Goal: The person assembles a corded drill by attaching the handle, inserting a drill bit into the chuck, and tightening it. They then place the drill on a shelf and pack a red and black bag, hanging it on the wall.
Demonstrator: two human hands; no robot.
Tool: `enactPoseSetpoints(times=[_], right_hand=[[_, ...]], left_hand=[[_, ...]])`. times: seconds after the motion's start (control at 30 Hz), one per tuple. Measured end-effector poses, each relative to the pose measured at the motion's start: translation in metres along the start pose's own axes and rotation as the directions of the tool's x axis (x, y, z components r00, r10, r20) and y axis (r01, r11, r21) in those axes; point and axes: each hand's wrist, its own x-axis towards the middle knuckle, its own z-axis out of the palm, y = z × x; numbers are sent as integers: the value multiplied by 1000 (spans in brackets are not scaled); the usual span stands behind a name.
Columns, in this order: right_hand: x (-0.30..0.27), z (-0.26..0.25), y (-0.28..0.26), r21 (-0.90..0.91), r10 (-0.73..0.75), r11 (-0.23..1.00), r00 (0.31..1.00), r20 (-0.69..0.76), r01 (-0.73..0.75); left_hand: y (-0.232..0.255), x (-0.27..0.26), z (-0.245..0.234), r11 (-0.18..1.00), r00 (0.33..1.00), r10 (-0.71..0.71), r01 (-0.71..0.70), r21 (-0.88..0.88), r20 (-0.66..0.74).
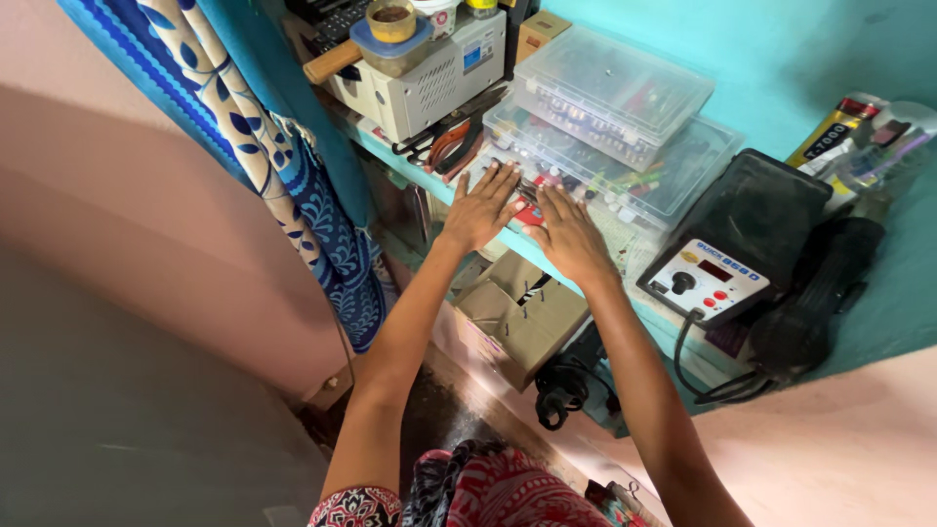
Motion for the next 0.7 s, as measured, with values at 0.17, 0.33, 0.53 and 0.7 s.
enactPoseSetpoints(times=[0.17,0.33,0.53,0.7], right_hand=[[-3,-4,-3,1,-20,1000,998,-63,20],[-10,-18,-19,-30,-116,993,969,-218,112],[-47,-53,-56,-207,-130,977,916,-379,54],[-82,-98,-71,-252,-6,956,846,-534,-153]], left_hand=[[-1,-1,1,1000,1000,-18,18,11,15],[0,1,6,999,999,-31,31,-21,14],[34,-11,-15,973,995,-68,49,-223,-77],[104,-11,-51,957,953,36,-119,-263,-299]])
